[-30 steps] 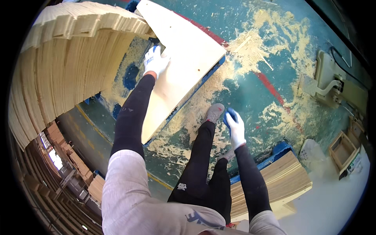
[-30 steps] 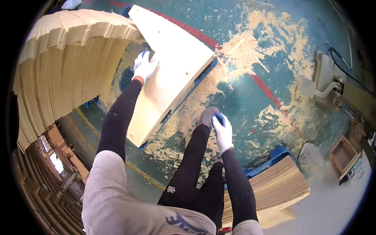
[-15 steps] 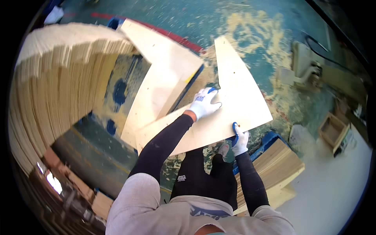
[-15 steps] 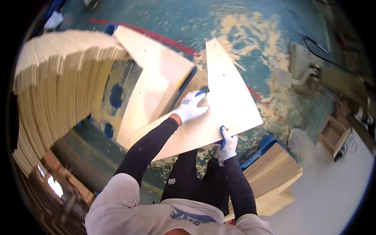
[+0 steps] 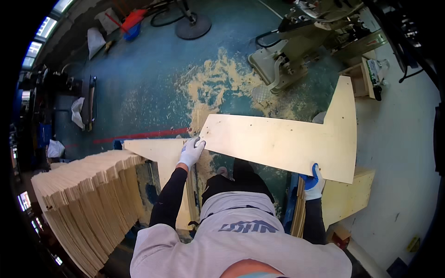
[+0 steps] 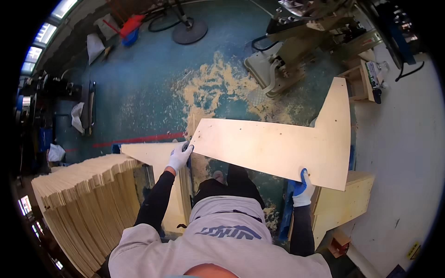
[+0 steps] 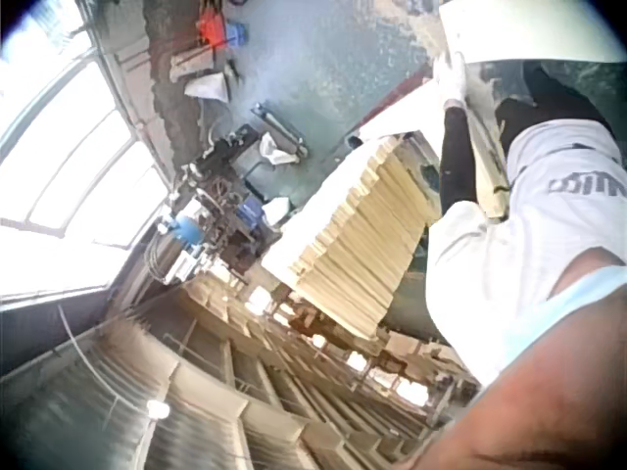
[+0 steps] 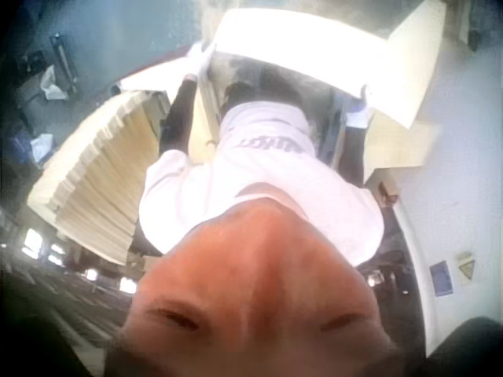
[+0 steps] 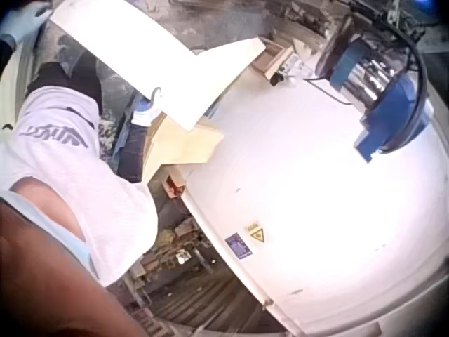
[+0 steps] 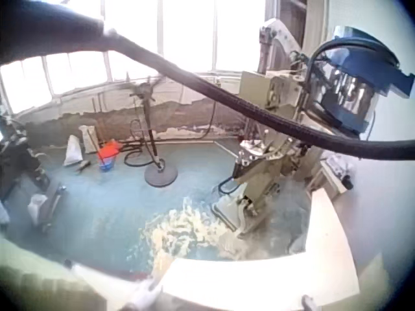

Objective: The person places an L-shaped wooden board into a riveting machine to install fasteners at pre-drilled locations, repeating this with another board before refilling the machine's supply hopper with small metal parts.

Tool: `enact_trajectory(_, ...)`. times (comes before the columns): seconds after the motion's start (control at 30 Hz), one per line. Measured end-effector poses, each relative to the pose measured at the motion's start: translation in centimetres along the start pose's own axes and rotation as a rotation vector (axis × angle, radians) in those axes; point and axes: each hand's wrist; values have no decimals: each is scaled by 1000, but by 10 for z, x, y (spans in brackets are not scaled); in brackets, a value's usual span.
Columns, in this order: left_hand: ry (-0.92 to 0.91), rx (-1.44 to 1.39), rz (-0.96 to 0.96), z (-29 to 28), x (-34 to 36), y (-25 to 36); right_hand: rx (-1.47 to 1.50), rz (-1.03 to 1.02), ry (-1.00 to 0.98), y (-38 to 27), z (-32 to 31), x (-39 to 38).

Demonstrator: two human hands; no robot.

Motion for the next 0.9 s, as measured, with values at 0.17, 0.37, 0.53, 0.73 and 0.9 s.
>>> enact_trajectory(0.17, 223, 320, 270, -39, 90, 136, 21, -273, 43, -112, 0, 13)
enact_trajectory(0.37, -237, 30, 408, -47, 119, 272, 250, -584, 97, -165, -6, 19)
enact_trajectory(0.53, -280, -290, 433, -66, 120, 328, 251, -620, 279, -172, 25, 18)
enact_trajectory(0.73, -321, -178, 596, -135, 149, 393, 724, -673, -4, -33, 190, 35)
enact_trajectory(0.9, -356, 296, 571, -169, 226, 452, 518, -410, 486, -28, 300, 81)
Point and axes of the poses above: each hand's wrist, its own x-axis towards the middle knuckle, its own z-axis out of the palm, y = z × x, and after that the axes turned 14 degrees about -z, right-handed
